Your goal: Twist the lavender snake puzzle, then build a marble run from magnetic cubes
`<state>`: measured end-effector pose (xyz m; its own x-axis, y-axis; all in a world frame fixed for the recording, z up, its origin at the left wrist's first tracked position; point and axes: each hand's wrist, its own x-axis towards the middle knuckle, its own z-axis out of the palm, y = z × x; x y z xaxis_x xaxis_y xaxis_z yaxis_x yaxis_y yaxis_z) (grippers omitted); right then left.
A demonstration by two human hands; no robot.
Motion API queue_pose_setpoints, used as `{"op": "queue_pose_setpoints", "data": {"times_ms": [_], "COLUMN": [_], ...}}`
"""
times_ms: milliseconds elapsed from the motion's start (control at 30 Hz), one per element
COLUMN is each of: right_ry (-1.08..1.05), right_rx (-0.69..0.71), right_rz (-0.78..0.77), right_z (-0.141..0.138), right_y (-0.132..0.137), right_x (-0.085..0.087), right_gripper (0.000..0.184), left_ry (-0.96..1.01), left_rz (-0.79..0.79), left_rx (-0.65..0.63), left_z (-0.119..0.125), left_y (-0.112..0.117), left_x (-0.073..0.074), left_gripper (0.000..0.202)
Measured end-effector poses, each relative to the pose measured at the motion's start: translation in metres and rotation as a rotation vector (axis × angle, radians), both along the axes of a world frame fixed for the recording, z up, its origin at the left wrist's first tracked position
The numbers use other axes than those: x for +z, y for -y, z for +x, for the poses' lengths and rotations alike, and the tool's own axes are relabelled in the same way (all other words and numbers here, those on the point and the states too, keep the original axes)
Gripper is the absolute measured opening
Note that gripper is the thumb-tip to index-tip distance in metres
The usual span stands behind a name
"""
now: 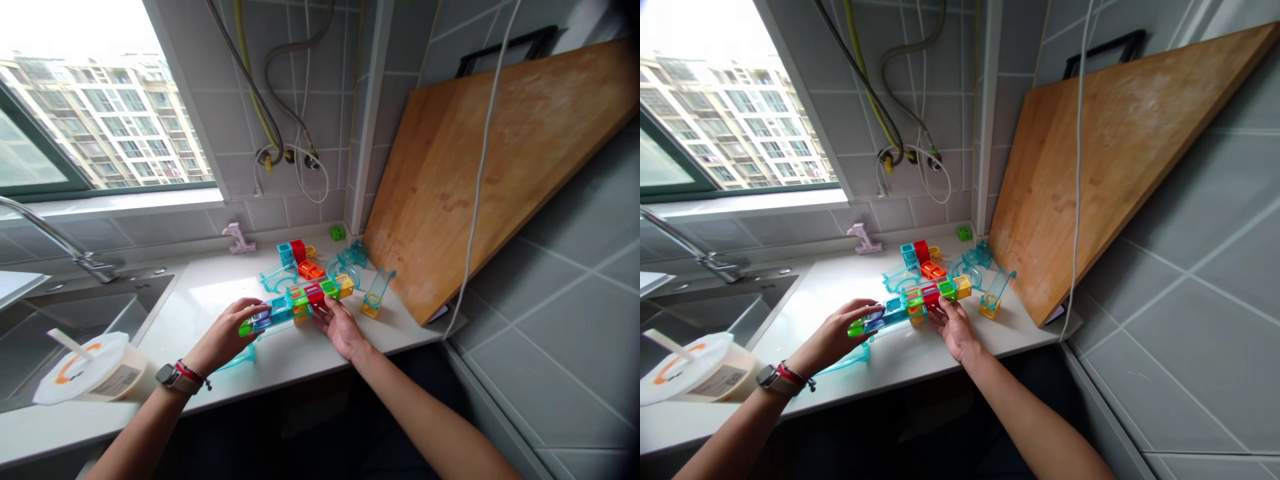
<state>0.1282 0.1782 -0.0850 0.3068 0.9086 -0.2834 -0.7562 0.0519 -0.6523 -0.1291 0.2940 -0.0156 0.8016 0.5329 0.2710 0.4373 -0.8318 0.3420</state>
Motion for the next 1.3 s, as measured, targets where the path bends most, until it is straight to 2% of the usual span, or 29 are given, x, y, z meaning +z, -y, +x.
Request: {"op": "queue_pose_setpoints", "data": {"times_ms": [233, 433, 733, 1000, 1300], "right_ry": [0.012, 0.036, 0.088, 0.143, 0.187], "right_rx": [-0.024, -0.027, -0.060, -0.074, -0.049], "right_rz": [-0.008, -0.033, -0.006, 0.033, 0.109], "right_z": [0.016, 0.030, 0.033, 0.027, 0.023], "right_y": [-0.019, -0.033, -0.043, -0.035, -0.031], "right_x": [-0.003, -0.005, -0.015, -0.017, -0.010], "right_gripper": [0.045, 0.040, 0.036, 0.038, 0.038], "left_ry": [0.091, 0.245, 0.359, 0.395, 0.545], "left_rz": [-0.028, -0.058, -0.060, -0.072, -0.030], "left_rx": [0.023, 0.111, 0.152, 0.116, -0.005], "left_z": [0.013, 0.028, 0.040, 0.037, 0.036], "left_y": [0.006, 0.021, 0.023, 0.016, 0.006], "left_x": [-0.012, -0.017, -0.035, -0.040, -0.046], "left_gripper": [0.038, 0.062, 0.069, 0.070, 0.060]}}
